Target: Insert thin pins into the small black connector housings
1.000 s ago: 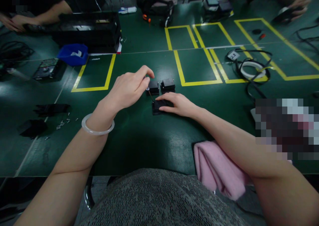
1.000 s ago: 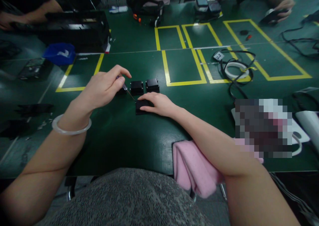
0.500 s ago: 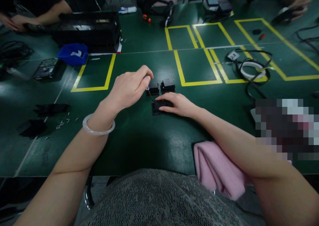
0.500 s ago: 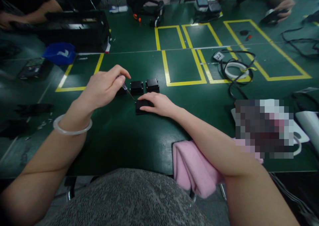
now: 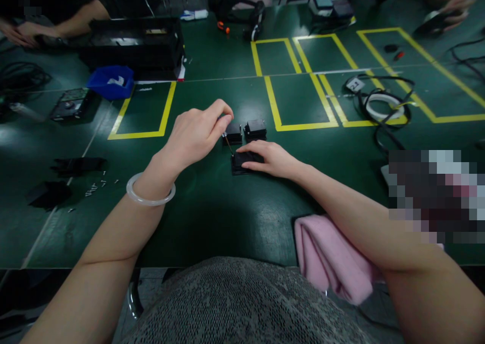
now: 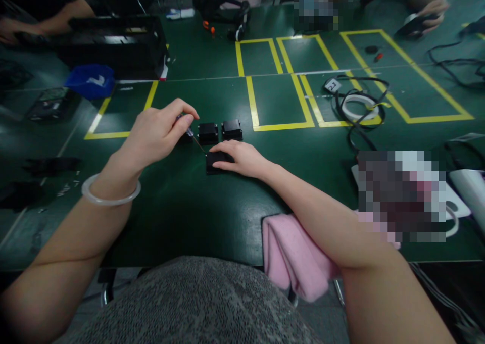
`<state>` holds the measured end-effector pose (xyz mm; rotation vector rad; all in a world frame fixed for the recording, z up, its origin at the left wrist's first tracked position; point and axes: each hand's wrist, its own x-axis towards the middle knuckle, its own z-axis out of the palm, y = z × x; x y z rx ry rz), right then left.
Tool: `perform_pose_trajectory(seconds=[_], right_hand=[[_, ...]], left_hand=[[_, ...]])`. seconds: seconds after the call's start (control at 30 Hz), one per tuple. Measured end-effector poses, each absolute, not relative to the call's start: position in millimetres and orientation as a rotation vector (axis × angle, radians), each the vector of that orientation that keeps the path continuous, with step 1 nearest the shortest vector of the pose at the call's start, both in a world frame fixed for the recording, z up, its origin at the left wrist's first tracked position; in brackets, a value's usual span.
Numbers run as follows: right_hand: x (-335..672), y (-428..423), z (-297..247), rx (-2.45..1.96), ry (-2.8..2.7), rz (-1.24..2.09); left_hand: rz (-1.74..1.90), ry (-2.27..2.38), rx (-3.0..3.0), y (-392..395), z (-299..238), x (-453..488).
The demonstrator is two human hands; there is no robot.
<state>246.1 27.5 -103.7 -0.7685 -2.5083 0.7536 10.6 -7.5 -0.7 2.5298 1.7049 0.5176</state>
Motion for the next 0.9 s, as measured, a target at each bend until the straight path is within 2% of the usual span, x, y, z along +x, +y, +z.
perform_pose_trajectory(seconds=[0.9], right_hand=[[245.7,28.2,-103.9,-0.785,-2.515,0.750]], left_hand=[[0.500,1.680,2.515,-8.8,1.7,8.6]])
